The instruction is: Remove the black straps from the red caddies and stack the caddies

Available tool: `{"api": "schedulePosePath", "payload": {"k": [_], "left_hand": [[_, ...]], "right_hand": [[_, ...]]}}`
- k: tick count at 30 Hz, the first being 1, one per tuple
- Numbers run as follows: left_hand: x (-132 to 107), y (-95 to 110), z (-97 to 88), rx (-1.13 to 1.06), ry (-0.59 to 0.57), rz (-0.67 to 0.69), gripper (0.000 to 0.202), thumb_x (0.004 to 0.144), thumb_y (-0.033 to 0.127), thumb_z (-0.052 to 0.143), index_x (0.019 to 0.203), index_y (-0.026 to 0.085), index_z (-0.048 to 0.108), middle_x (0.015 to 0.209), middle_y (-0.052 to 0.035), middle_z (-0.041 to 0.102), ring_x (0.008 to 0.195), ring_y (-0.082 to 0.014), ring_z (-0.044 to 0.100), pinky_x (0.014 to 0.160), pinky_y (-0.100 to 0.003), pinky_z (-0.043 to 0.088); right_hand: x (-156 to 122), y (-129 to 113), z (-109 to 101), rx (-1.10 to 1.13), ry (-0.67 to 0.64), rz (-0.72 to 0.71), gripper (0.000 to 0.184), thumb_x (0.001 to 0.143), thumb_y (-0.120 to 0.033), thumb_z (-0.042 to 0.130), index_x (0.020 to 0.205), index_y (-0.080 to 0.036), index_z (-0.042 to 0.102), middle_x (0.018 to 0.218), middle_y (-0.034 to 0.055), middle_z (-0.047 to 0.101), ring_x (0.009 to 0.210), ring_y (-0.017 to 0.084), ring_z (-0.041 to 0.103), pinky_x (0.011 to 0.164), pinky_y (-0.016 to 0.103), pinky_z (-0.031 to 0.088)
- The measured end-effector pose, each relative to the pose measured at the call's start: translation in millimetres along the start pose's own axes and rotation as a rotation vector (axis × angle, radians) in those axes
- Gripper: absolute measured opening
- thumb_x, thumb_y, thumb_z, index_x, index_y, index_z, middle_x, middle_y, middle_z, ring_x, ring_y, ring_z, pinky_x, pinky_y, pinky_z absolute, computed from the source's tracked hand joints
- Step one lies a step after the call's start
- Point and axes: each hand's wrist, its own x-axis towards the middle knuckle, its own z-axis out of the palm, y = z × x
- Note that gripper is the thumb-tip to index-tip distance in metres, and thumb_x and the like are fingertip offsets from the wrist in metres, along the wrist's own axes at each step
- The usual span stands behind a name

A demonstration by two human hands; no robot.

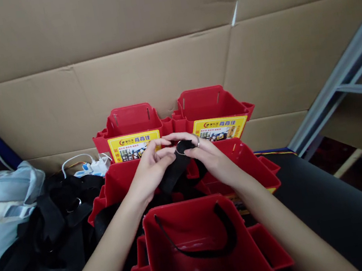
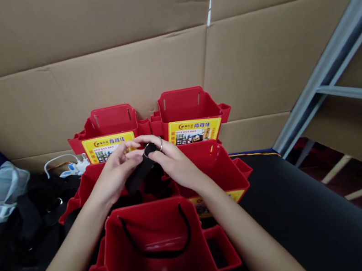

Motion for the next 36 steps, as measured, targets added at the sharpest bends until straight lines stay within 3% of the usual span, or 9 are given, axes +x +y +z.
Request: {"api": "schedulePosePath", "payload": {"k": [9, 13, 17, 20, 23, 26, 30, 33, 36], "left_hand": [[5.9, -1.5, -7.3, 0.175, -0.089, 0.161, 0.022, 0.071, 0.020, 0.066, 0.091, 0.018, 0.060, 0.079, 0.0010, 0.063, 0.077, -0.0101, 0.059, 0.074, -0.021, 0.046], [4.7, -2.5, -7.3, 0.362, -0.018, 0.303, 0.012, 0.073, 0.023, 0.065, 0.084, 0.018, 0.065, 0.081, -0.0005, 0.066, 0.073, -0.0117, 0.060, 0.068, -0.023, 0.047], [1.9, -1.5, -4.5, 0.529, 0.091, 0.532, 0.006, 0.072, 0.021, 0.066, 0.078, 0.021, 0.069, 0.087, -0.0025, 0.067, 0.088, -0.0157, 0.060, 0.080, -0.028, 0.047], [-0.2, 1.7, -3.6, 0.571, 0.140, 0.556, 0.004, 0.073, 0.021, 0.066, 0.075, 0.021, 0.068, 0.085, -0.0029, 0.066, 0.087, -0.0165, 0.060, 0.075, -0.027, 0.048], [-1.9, 9.2, -6.8, 0.478, 0.293, 0.546, 0.004, 0.074, 0.023, 0.064, 0.076, 0.019, 0.064, 0.082, -0.0021, 0.065, 0.080, -0.0142, 0.060, 0.067, -0.023, 0.048], [-2.9, 20.1, -13.8, 0.266, 0.456, 0.635, 0.007, 0.076, 0.024, 0.062, 0.080, 0.021, 0.057, 0.087, -0.0009, 0.063, 0.082, -0.0126, 0.060, 0.068, -0.021, 0.048], [-6.8, 36.0, -20.8, 0.017, 0.421, 0.790, 0.011, 0.080, 0.022, 0.059, 0.084, 0.024, 0.050, 0.087, 0.0027, 0.063, 0.090, -0.0123, 0.061, 0.081, -0.025, 0.047], [-15.2, 47.1, -21.1, -0.094, 0.379, 0.929, 0.009, 0.083, 0.018, 0.055, 0.085, 0.025, 0.050, 0.080, 0.0064, 0.060, 0.082, -0.0086, 0.061, 0.085, -0.026, 0.046], [-27.4, 57.8, -20.9, -0.130, 0.398, 0.917, 0.012, 0.085, 0.017, 0.052, 0.085, 0.029, 0.053, 0.078, 0.0086, 0.055, 0.068, -0.0032, 0.057, 0.078, -0.021, 0.046]], "right_hand": [[-5.0, -5.2, 3.0, -0.152, -0.110, -0.010, 0.048, 0.085, -0.015, 0.041, 0.131, -0.028, 0.039, 0.139, -0.0016, 0.038, 0.128, 0.016, 0.034, 0.109, 0.037, 0.022], [-5.1, -6.3, 3.8, -0.112, -0.111, 0.009, 0.048, 0.084, -0.013, 0.041, 0.130, -0.027, 0.040, 0.140, -0.0017, 0.038, 0.128, 0.015, 0.034, 0.109, 0.037, 0.023], [-5.6, -6.7, 4.8, -0.044, -0.090, 0.002, 0.045, 0.083, -0.013, 0.041, 0.127, -0.026, 0.044, 0.139, -0.0019, 0.039, 0.128, 0.015, 0.034, 0.109, 0.035, 0.022], [-6.0, -6.0, 5.4, -0.040, -0.074, 0.024, 0.046, 0.082, -0.012, 0.041, 0.126, -0.027, 0.044, 0.133, -0.0010, 0.046, 0.126, 0.016, 0.037, 0.107, 0.036, 0.026], [-5.6, -4.3, 5.8, -0.043, -0.108, 0.077, 0.048, 0.083, -0.012, 0.039, 0.129, -0.025, 0.039, 0.110, 0.0021, 0.060, 0.106, 0.017, 0.054, 0.098, 0.037, 0.036], [-4.4, -3.1, 5.9, -0.046, -0.147, 0.106, 0.041, 0.086, -0.014, 0.034, 0.126, -0.020, 0.041, 0.095, 0.0034, 0.062, 0.080, 0.014, 0.060, 0.080, 0.032, 0.045], [-3.1, -2.8, 6.0, -0.099, -0.178, 0.133, 0.031, 0.087, -0.015, 0.034, 0.114, -0.018, 0.050, 0.084, 0.0025, 0.060, 0.067, 0.011, 0.054, 0.061, 0.025, 0.044], [-3.1, -2.4, 6.8, -0.115, -0.200, 0.121, 0.029, 0.087, -0.016, 0.036, 0.112, -0.019, 0.051, 0.087, 0.0025, 0.060, 0.072, 0.011, 0.054, 0.067, 0.026, 0.045], [-3.7, -3.1, 7.4, -0.060, -0.193, 0.103, 0.028, 0.087, -0.017, 0.038, 0.111, -0.020, 0.051, 0.091, 0.0033, 0.061, 0.081, 0.014, 0.056, 0.076, 0.030, 0.046]]}}
